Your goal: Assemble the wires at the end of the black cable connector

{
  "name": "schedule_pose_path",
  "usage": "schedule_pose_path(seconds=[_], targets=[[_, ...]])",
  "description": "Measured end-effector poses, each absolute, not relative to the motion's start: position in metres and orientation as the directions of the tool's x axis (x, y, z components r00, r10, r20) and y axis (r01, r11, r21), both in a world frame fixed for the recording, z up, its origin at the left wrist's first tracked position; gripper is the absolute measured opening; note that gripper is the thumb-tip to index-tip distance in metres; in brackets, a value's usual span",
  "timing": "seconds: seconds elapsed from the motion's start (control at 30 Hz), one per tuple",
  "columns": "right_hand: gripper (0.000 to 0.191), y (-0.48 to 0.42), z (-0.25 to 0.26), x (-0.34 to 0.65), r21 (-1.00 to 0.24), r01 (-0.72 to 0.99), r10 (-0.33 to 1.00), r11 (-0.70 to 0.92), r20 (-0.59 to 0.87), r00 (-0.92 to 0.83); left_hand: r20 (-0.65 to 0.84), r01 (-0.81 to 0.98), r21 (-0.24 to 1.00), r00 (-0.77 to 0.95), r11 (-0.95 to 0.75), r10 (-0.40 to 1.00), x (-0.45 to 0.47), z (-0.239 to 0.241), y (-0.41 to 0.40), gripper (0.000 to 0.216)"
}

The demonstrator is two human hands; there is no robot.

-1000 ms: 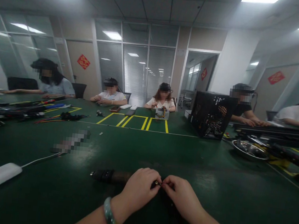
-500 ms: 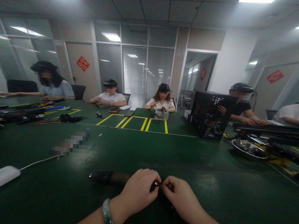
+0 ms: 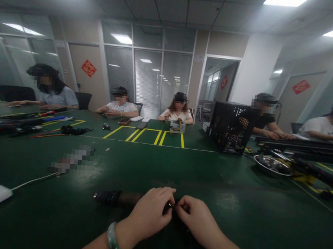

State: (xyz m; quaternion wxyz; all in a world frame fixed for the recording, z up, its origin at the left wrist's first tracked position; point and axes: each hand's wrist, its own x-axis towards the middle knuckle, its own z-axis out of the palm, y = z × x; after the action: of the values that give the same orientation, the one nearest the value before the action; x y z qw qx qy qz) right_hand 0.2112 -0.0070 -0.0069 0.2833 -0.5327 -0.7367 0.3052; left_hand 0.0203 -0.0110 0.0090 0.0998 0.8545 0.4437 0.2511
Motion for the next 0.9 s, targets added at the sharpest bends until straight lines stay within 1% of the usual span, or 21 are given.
schedule_pose_path(seconds=[0.27, 0.47, 0.67, 0.9], targets=[[0.013, -0.0081, -0.0040, 0.2111, -0.747, 0.616, 0.959, 0.250, 0.101, -0.266, 0.327, 0.698, 0.417, 0.483, -0.583, 0.812, 0.0211, 0.0100, -0.0085, 0.015], [0.012, -0.0057, 0.0013, 0.2158, -0.728, 0.644, 0.963, 0.236, 0.084, -0.258, 0.310, 0.716, 0.395, 0.486, -0.575, 0.817, 0.0215, 0.0104, -0.0083, 0.015], [0.012, -0.0064, -0.0019, 0.2133, -0.733, 0.631, 0.955, 0.253, 0.085, -0.284, 0.297, 0.751, 0.377, 0.455, -0.541, 0.839, 0.0220, 0.0110, -0.0086, 0.016], [0.014, -0.0061, -0.0019, 0.2135, -0.753, 0.613, 0.955, 0.239, 0.070, -0.287, 0.320, 0.735, 0.364, 0.478, -0.572, 0.818, 0.0216, 0.0109, -0.0082, 0.012]])
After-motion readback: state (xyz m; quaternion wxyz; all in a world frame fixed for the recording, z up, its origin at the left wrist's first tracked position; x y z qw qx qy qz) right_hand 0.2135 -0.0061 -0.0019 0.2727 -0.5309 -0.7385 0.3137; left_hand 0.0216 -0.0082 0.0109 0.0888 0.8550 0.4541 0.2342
